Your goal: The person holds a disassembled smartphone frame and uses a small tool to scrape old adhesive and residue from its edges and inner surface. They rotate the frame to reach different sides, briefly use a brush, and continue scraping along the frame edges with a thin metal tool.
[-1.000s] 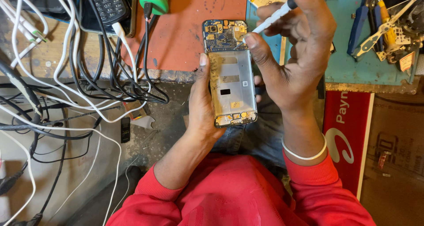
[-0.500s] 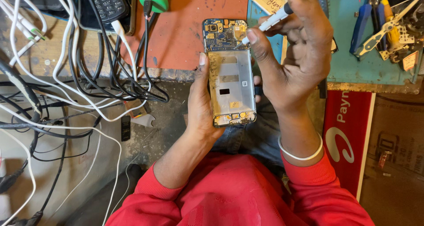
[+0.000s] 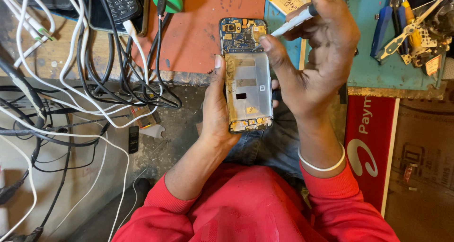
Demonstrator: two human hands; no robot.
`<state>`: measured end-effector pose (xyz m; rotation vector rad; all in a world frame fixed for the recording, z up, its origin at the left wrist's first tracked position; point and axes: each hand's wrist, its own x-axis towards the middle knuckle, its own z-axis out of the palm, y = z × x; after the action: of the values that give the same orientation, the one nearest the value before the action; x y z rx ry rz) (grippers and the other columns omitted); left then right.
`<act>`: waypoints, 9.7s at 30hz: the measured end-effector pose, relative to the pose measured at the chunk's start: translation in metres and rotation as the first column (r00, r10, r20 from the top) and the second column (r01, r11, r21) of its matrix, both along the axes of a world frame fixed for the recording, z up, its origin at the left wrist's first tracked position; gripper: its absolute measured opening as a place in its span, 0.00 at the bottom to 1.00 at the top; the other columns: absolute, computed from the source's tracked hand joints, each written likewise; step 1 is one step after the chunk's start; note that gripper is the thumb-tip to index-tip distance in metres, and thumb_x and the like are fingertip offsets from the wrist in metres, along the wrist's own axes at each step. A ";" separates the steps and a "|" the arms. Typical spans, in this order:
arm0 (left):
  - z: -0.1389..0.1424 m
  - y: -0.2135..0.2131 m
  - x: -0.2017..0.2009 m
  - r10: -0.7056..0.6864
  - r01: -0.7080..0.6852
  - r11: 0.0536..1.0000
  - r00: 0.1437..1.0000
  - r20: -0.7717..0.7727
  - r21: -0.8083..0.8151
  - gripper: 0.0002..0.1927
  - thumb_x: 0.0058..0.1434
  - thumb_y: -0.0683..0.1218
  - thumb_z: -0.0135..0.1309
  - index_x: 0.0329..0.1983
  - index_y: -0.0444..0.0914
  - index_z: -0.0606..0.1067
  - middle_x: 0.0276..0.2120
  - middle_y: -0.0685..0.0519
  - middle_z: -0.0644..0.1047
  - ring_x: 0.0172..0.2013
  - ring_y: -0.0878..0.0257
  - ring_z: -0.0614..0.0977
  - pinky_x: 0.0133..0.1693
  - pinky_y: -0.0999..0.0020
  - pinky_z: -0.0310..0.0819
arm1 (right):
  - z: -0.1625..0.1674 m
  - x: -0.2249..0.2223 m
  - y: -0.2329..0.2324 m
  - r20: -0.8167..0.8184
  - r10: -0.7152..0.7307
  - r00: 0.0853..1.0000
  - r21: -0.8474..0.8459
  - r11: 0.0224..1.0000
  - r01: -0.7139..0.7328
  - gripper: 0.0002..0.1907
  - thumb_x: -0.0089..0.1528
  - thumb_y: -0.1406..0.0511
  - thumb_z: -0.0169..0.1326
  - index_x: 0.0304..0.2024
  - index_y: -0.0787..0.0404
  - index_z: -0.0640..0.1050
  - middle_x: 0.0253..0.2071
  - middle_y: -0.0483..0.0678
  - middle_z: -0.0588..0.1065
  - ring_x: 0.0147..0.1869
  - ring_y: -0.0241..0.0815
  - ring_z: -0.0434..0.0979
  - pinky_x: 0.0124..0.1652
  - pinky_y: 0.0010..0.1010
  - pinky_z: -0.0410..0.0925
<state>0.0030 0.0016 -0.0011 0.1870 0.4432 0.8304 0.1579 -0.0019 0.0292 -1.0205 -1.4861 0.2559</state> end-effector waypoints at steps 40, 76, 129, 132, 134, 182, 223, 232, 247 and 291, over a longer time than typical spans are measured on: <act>0.003 -0.001 0.000 0.014 -0.014 1.000 1.000 0.019 0.015 0.38 0.74 0.68 0.37 0.68 0.33 0.68 0.53 0.43 0.78 0.47 0.53 0.84 0.45 0.52 0.84 | -0.002 -0.001 -0.002 0.050 -0.050 0.997 -0.020 0.998 0.051 0.37 0.76 0.80 0.60 0.75 0.50 0.55 0.57 0.56 0.73 0.51 0.43 0.77 0.52 0.27 0.75; 0.000 -0.001 -0.002 0.012 -0.012 1.000 1.000 -0.001 0.014 0.37 0.75 0.69 0.37 0.66 0.34 0.68 0.49 0.42 0.78 0.45 0.51 0.83 0.45 0.49 0.84 | 0.007 -0.005 0.003 0.074 -0.010 0.997 -0.013 1.000 0.011 0.34 0.73 0.78 0.57 0.74 0.54 0.55 0.57 0.51 0.68 0.53 0.42 0.75 0.53 0.28 0.73; -0.001 -0.001 -0.001 -0.004 0.005 1.000 1.000 0.026 -0.030 0.38 0.73 0.69 0.37 0.68 0.35 0.68 0.54 0.43 0.77 0.50 0.49 0.83 0.46 0.47 0.83 | -0.004 0.010 -0.006 -0.003 0.070 0.998 -0.164 0.984 -0.070 0.35 0.83 0.77 0.51 0.76 0.47 0.45 0.55 0.60 0.76 0.52 0.48 0.81 0.52 0.31 0.78; 0.000 -0.001 -0.001 -0.002 0.003 0.999 0.999 0.033 -0.032 0.38 0.73 0.69 0.37 0.68 0.35 0.68 0.56 0.44 0.77 0.50 0.49 0.83 0.46 0.47 0.83 | -0.013 0.018 -0.005 -0.074 0.063 0.995 -0.136 0.988 -0.073 0.35 0.82 0.76 0.52 0.77 0.44 0.47 0.50 0.58 0.75 0.44 0.45 0.80 0.47 0.30 0.74; 0.000 -0.001 -0.001 -0.002 0.002 1.000 1.000 0.029 -0.025 0.38 0.73 0.69 0.37 0.68 0.35 0.68 0.55 0.43 0.77 0.50 0.49 0.83 0.46 0.47 0.83 | -0.013 0.022 -0.003 -0.066 0.065 0.996 -0.178 0.981 -0.075 0.35 0.82 0.76 0.52 0.78 0.44 0.48 0.46 0.55 0.75 0.42 0.42 0.79 0.44 0.27 0.71; 0.002 -0.001 0.001 0.027 -0.025 0.999 0.996 -0.080 0.020 0.32 0.76 0.64 0.35 0.64 0.32 0.67 0.49 0.41 0.78 0.42 0.52 0.85 0.40 0.49 0.86 | -0.013 0.005 0.005 0.224 0.055 0.973 -0.266 0.964 0.007 0.47 0.64 0.80 0.62 0.75 0.56 0.48 0.39 0.48 0.76 0.43 0.32 0.77 0.48 0.21 0.74; 0.005 0.003 -0.007 -0.061 0.065 0.997 0.994 -0.086 0.043 0.38 0.73 0.69 0.34 0.64 0.34 0.70 0.45 0.41 0.81 0.43 0.50 0.84 0.41 0.50 0.83 | -0.016 0.001 -0.008 -0.278 -0.021 0.960 -0.047 0.999 0.008 0.26 0.80 0.71 0.49 0.72 0.53 0.51 0.52 0.60 0.77 0.51 0.48 0.85 0.51 0.33 0.81; 0.006 0.002 -0.006 -0.057 0.058 0.998 0.991 -0.122 0.004 0.38 0.71 0.69 0.34 0.65 0.35 0.69 0.47 0.42 0.80 0.45 0.51 0.84 0.42 0.50 0.84 | -0.019 -0.002 -0.012 -0.238 -0.012 0.971 -0.069 0.998 -0.005 0.25 0.80 0.73 0.48 0.71 0.54 0.51 0.52 0.61 0.77 0.51 0.46 0.84 0.52 0.33 0.80; 0.008 0.002 -0.004 -0.059 0.057 0.998 0.993 -0.098 -0.024 0.38 0.71 0.69 0.33 0.66 0.36 0.68 0.49 0.43 0.79 0.45 0.52 0.84 0.43 0.50 0.83 | -0.016 -0.004 -0.011 -0.171 -0.016 0.985 -0.067 0.998 0.004 0.24 0.79 0.74 0.48 0.69 0.55 0.51 0.53 0.61 0.76 0.53 0.46 0.84 0.52 0.33 0.80; 0.005 0.002 -0.004 -0.048 0.044 0.998 0.994 -0.099 -0.043 0.34 0.72 0.68 0.34 0.63 0.38 0.68 0.50 0.43 0.79 0.44 0.51 0.84 0.42 0.48 0.83 | -0.005 -0.001 -0.005 0.289 -0.044 0.956 -0.294 0.947 0.132 0.46 0.65 0.69 0.65 0.78 0.58 0.53 0.39 0.49 0.79 0.41 0.43 0.82 0.44 0.31 0.74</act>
<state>-0.0014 0.0033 0.0038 0.2005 0.5476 0.7683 0.1568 -0.0069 0.0242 -1.4209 -1.6823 0.2963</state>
